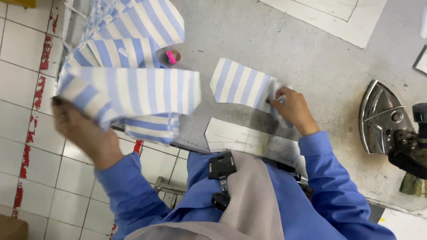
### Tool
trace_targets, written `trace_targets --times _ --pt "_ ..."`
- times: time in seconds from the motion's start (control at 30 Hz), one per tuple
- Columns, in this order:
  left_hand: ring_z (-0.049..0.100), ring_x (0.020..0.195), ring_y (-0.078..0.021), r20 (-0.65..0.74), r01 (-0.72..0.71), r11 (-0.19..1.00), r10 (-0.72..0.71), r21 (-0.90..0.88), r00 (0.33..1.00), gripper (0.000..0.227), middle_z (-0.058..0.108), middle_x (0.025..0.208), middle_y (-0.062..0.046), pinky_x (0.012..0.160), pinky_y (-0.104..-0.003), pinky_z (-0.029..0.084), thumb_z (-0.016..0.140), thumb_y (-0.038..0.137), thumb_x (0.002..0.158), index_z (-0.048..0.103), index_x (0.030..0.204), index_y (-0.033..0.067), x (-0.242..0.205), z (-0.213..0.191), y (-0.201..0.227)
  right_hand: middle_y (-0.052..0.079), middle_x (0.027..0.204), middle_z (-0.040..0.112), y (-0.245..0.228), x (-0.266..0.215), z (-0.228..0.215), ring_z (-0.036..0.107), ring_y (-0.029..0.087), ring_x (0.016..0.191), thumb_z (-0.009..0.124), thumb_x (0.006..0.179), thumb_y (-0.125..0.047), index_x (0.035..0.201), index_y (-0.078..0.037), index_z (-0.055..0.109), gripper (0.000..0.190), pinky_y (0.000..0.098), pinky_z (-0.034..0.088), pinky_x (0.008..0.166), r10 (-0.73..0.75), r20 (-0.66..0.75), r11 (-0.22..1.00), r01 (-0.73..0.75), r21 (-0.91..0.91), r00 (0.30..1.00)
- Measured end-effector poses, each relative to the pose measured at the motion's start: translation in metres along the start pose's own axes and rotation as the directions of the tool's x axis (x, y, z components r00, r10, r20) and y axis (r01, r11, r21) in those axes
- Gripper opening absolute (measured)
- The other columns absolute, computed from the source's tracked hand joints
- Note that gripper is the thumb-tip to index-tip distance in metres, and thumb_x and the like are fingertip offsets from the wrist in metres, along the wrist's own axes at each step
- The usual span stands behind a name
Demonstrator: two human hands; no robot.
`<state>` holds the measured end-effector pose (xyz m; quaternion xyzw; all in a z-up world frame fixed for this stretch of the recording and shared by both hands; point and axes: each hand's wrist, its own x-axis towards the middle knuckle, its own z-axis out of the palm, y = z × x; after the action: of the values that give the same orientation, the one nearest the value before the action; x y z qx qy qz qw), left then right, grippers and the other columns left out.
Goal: The person aligns a paper pattern on a piece of blue and white striped fabric and uses an iron to press it flat. They then use scissors to cut the fabric along the pattern's edge. The process is repeated with additional fabric pieces.
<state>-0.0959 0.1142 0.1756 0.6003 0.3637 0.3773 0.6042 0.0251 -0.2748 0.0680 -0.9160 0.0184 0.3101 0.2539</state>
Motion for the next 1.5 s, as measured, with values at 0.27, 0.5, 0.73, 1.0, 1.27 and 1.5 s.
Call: trace_targets --times 0.27,0.5,0.73,1.0,1.27,1.5 --pt "0.037 0.115 -0.0100 0.313 0.320 0.937 -0.347 0.137 0.884 0.036 0.042 0.128 0.000 0.098 -0.025 0.030 0.042 0.023 0.089 0.043 0.125 0.0236 0.005 -0.077 0.056 0.006 0.084 0.061 -0.130 -0.079 0.022 0.059 0.020 0.073 0.052 0.073 0.002 0.094 -0.009 0.055 0.023 0.0314 0.046 0.067 -0.749 0.257 0.659 0.647 0.383 0.610" --pt "0.054 0.095 -0.0438 0.543 -0.577 0.521 0.236 0.629 0.806 0.030 0.055 0.113 -0.039 0.077 -0.039 0.041 0.050 -0.004 0.116 0.049 0.142 -0.0189 -0.003 -0.051 0.012 0.016 0.100 0.060 -0.117 -0.087 0.044 0.059 0.033 0.087 0.034 0.071 -0.001 0.104 -0.006 0.055 0.039 0.0379 0.045 0.074 -0.652 0.414 0.756 0.583 0.297 0.635" --pt "0.049 0.071 -0.0227 0.554 -0.540 0.651 0.214 0.533 0.805 0.023 0.057 0.087 -0.019 0.058 -0.030 0.034 0.055 0.008 0.112 0.063 0.122 -0.0111 -0.047 0.013 0.042 0.009 0.080 0.056 -0.015 -0.085 0.050 0.051 0.026 0.066 0.043 0.073 -0.001 0.082 -0.011 0.053 0.017 0.0383 0.035 0.057 -0.376 0.496 0.901 0.434 -0.002 0.783" --pt "0.066 0.078 -0.0193 0.951 -0.594 0.796 -0.261 0.116 -0.164 0.044 0.068 0.092 0.001 0.061 -0.035 0.051 0.027 0.040 0.093 0.058 0.115 0.0176 -0.123 0.098 0.081 0.021 0.151 0.011 -0.062 -0.123 -0.050 0.014 0.038 0.141 0.083 0.061 -0.042 0.139 -0.010 0.021 0.106 0.0488 0.022 0.107 -0.655 -0.074 0.751 0.659 0.052 0.752" --pt "0.041 0.056 -0.0118 0.986 -0.358 0.922 -0.111 0.149 0.126 0.036 0.041 0.061 -0.001 0.054 -0.027 0.034 0.039 0.025 0.097 0.044 0.065 0.0067 -0.111 0.093 0.075 0.002 0.082 0.071 -0.008 -0.112 -0.048 0.063 0.012 0.068 0.068 0.082 -0.019 0.089 -0.009 0.069 0.013 0.0253 0.046 0.060 -0.733 0.331 0.674 0.568 0.472 0.594" --pt "0.024 0.054 -0.0084 0.783 0.058 0.821 -0.560 0.568 0.271 0.046 0.022 0.059 0.004 0.054 -0.027 0.022 0.047 0.037 0.097 0.030 0.062 0.0132 -0.100 0.088 0.012 0.001 0.073 0.072 0.068 -0.122 -0.108 0.066 0.011 0.067 0.074 0.075 -0.016 0.079 -0.006 0.073 0.011 0.0238 0.051 0.061 -0.457 0.279 0.859 0.339 0.383 0.844"
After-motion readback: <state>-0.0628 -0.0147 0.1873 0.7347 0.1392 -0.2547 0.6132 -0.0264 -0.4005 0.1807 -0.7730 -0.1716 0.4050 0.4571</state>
